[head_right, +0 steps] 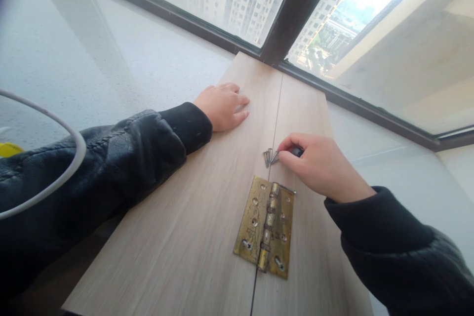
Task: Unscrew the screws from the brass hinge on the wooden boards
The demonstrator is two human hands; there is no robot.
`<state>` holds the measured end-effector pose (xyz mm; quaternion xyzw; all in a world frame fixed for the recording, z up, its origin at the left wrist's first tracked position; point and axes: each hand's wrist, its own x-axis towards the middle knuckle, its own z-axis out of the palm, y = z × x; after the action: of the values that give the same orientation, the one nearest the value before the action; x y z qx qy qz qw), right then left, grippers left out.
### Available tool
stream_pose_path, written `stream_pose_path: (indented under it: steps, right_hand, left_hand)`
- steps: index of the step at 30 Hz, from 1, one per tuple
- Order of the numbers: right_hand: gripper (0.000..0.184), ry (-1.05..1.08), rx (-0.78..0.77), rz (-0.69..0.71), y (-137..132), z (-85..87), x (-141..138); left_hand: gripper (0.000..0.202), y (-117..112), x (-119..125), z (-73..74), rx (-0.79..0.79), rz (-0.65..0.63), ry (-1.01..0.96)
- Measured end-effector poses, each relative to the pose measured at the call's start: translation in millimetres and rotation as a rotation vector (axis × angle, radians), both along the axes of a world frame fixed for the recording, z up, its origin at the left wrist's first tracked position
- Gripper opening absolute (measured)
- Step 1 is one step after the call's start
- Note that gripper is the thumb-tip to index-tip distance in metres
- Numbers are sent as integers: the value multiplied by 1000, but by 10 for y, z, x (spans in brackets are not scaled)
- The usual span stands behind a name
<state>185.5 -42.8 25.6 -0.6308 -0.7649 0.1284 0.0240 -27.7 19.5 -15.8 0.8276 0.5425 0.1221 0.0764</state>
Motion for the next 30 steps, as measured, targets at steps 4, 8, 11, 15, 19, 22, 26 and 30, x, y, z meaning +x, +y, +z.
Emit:
stream_pose_path:
  steps: [4, 8, 11, 15, 19, 22, 26, 30]
  right_hand:
    - [19, -17, -26, 16, 2, 23, 0]
    - [21, -41, -66, 49, 17, 45, 6]
    - [24, -55, -90, 79, 29, 57, 28]
    - [28, -57, -95, 93, 35, 59, 58]
    - [27, -41, -86, 84, 44, 43, 79]
    - [25, -8, -83, 73, 47, 39, 92]
    - [22, -1, -91, 96, 35, 53, 102]
    - [20, -25, -92, 96, 24, 61, 102]
  left_hand:
    - [45, 2, 0, -5, 8, 1, -2]
    - [45, 1, 1, -14, 15, 3, -4]
    - [45, -3, 2, -15, 12, 3, -3]
    - [46, -8, 2, -8, 4, 5, 6]
    - [46, -2, 0, -6, 1, -1, 1]
    - [46, 4, 0, -10, 1, 0, 3]
    - [46, 5, 1, -13, 3, 0, 0]
    - [46, 2, 2, -13, 2, -2, 0]
